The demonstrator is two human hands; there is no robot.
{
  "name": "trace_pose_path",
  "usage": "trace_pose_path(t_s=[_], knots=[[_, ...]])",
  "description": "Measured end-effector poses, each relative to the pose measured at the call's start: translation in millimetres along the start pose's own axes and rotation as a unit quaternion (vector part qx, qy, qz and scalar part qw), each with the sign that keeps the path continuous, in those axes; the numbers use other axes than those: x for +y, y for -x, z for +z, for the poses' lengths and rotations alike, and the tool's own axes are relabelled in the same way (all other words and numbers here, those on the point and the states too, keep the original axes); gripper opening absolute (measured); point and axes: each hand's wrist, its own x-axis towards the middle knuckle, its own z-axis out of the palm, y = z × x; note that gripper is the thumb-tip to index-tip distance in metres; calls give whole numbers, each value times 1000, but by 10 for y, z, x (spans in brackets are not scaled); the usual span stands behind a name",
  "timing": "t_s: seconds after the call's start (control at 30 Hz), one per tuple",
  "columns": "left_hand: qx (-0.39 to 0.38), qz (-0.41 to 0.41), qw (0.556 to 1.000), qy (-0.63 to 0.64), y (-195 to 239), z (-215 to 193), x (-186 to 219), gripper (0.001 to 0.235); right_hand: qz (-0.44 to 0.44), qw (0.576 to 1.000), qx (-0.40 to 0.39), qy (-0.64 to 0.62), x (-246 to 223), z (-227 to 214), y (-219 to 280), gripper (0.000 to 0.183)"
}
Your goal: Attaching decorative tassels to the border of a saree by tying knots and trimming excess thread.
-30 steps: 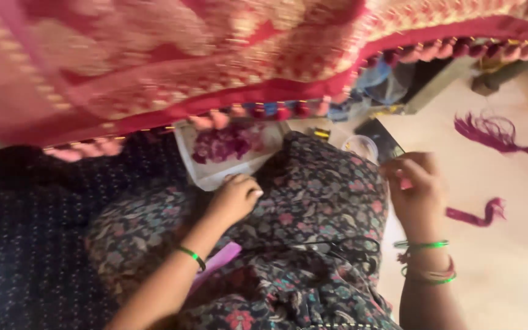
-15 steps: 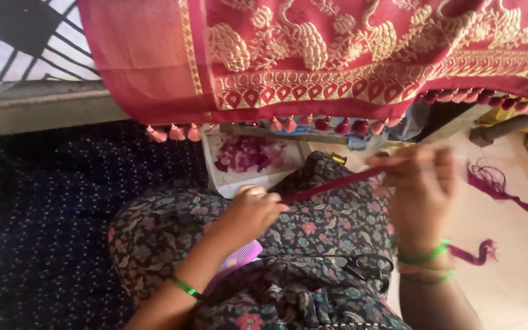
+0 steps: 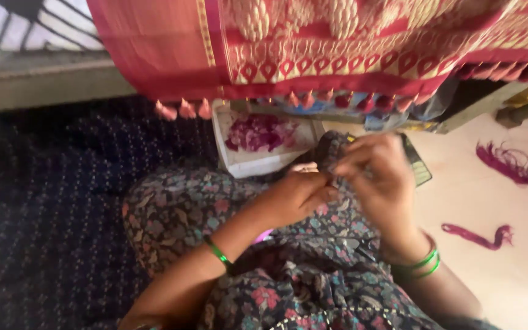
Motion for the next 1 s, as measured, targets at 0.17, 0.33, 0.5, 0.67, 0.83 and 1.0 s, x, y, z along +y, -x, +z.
trace_pose_path(t_s=[0.17, 0.33, 0.5, 0.67, 0.83, 1.0], knots=[[-24, -91, 969, -228, 509, -337, -337, 25, 108, 964, 134, -202, 282, -361, 70, 11], [62, -135, 913, -380, 749, -571, -238, 19, 45, 987, 125, -87, 89, -331, -28, 12], [181, -7, 983, 20, 486, -460, 336, 29, -49, 993, -101, -29, -280, 223, -209, 16], [224, -10, 973, -45, 729, -604, 320, 10, -47, 993, -110, -21, -347, 516, -164, 24], [348, -130, 921, -117, 1263, -959, 359, 7, -163, 948, -273, -26, 147, 1008, 347, 31], [448, -181, 861, -162, 1710, -1210, 354, 7, -391, 837, -360, 131, 82, 1344, 643, 44]])
